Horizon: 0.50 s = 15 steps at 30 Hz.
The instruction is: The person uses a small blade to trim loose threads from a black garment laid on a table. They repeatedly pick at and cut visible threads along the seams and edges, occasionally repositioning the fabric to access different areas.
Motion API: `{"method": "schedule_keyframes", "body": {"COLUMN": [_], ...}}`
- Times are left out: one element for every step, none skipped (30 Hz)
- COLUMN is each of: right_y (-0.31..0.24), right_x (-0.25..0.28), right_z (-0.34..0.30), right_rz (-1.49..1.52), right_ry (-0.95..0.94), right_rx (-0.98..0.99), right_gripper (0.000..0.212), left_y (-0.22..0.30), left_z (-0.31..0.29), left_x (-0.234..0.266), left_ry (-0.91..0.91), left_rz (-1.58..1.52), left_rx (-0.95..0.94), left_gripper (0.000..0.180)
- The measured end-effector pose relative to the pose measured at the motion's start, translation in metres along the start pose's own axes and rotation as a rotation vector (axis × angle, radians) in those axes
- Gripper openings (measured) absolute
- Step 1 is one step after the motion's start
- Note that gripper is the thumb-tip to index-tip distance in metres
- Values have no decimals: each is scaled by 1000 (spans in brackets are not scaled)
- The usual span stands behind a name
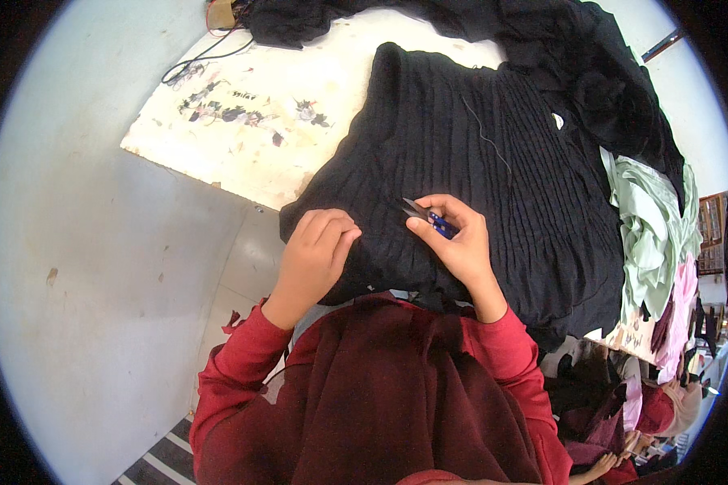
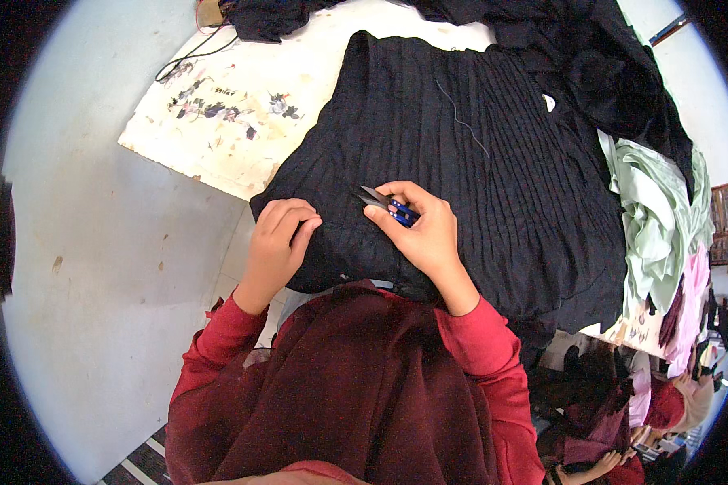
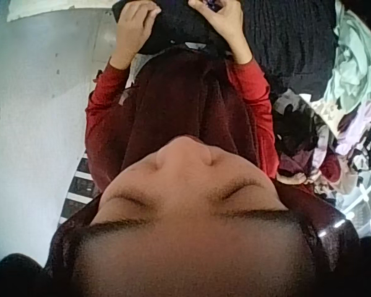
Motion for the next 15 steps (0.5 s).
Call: {"method": "schedule_keyframes", "body": {"right_y": [-2,-5,-9,-14,-18,-24,-29,-37,-42,-46,-50,-48,-46,-44,-39], "right_x": [0,0,0,-1,-2,-5,-7,-11,-14,-18,-19,-19,-19,-19,-18], "right_z": [0,0,-1,-2,-2,-3,-4,-4,-6,-7,-7,-5,-4,-2,-1], "right_rz": [-18,-34,-52,-71,-88,-106,-123,-163,-224,-285,-309,-292,-274,-256,-210], "right_ry": [-4,-5,-1,2,-17,-37,-58,-107,-115,-122,-113,-114,-115,-116,-121], "right_rx": [4,25,43,62,79,96,113,130,154,179,216,177,137,98,70], "right_gripper": [28,28,28,28,28,28,28,28,28,28,29,29,29,30,30], "left_y": [0,-1,-1,-4,-7,-11,-13,-16,-18,-16,-12,-9,-2,6,13], "left_z": [0,-1,-1,-2,-2,-3,-4,-4,-4,-4,-3,-1,2,6,8], "left_x": [1,1,1,1,1,1,1,0,0,0,1,2,4,6,7], "left_ry": [23,47,69,67,66,64,65,65,65,54,42,30,18,7,-3], "left_rz": [-3,-5,-12,-39,-65,-91,-116,-142,-165,-174,-182,-194,-128,-63,7], "left_rx": [17,35,49,69,89,111,131,152,172,157,142,126,73,21,-32], "left_gripper": [6,5,3,3,3,2,3,5,6,7,9,10,10,10,10]}}
Point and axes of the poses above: each hand's wrist, its own z-axis towards the middle knuckle, its own x-axis out of the back of the hand, y = z × x, the point moved 6 cm from there along z, towards the middle knuckle, and after that the axes turned 4 degrees about -y, right-handed, at the moved point
